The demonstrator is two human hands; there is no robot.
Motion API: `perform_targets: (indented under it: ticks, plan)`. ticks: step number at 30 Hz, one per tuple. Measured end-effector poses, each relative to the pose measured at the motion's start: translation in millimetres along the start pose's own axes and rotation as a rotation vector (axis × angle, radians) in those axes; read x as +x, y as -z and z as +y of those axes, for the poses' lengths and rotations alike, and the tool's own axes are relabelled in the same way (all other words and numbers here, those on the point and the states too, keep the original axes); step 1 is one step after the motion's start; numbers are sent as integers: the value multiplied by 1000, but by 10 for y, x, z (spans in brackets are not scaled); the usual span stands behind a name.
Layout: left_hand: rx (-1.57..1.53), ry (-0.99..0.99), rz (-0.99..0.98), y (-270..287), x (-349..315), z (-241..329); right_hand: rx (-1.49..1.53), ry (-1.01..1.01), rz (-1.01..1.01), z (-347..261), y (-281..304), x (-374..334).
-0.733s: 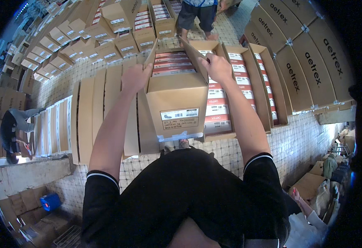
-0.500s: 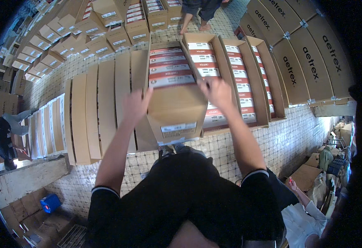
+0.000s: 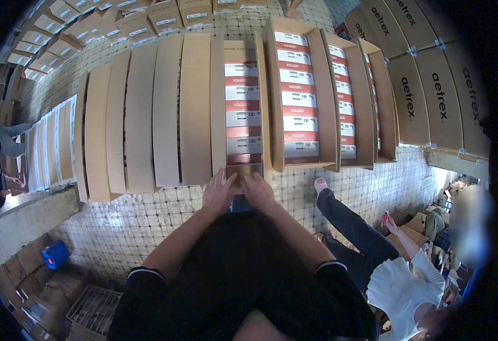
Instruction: The person opens large cardboard boxes and arranges smaller product boxes inside them. They repeatedly lift, place, and align the smaller boxes within the larger containers while other workers move nearby.
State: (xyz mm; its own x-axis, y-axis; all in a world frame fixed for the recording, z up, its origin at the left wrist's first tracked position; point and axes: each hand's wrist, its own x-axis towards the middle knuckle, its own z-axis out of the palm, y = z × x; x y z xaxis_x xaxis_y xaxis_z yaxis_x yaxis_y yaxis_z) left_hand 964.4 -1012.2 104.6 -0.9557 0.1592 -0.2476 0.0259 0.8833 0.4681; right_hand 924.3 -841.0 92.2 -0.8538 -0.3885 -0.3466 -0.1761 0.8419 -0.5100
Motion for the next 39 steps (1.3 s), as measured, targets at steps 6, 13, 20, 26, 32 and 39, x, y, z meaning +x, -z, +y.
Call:
perform_targets:
  ticks: [6, 13, 20, 26, 32, 39]
  plan:
    - [-7, 134, -375, 5, 348, -229, -334, -13, -241, 359, -640, 682]
    - [-110, 313, -358, 228, 216, -325, -549, 32, -208, 253, -403, 522]
    - [-55, 258, -352, 146, 91, -349, -322, 80, -148, -65, 5, -489]
    - [-101, 242, -322, 53, -11, -355, -109, -80, 172, 159, 157, -383]
    - [-50, 222, -332, 67, -4, -349, -341, -134, 349, 568, 339, -33]
    - [-5, 277, -315, 106, 5, -251, -294, -316, 67, 607, 342, -82]
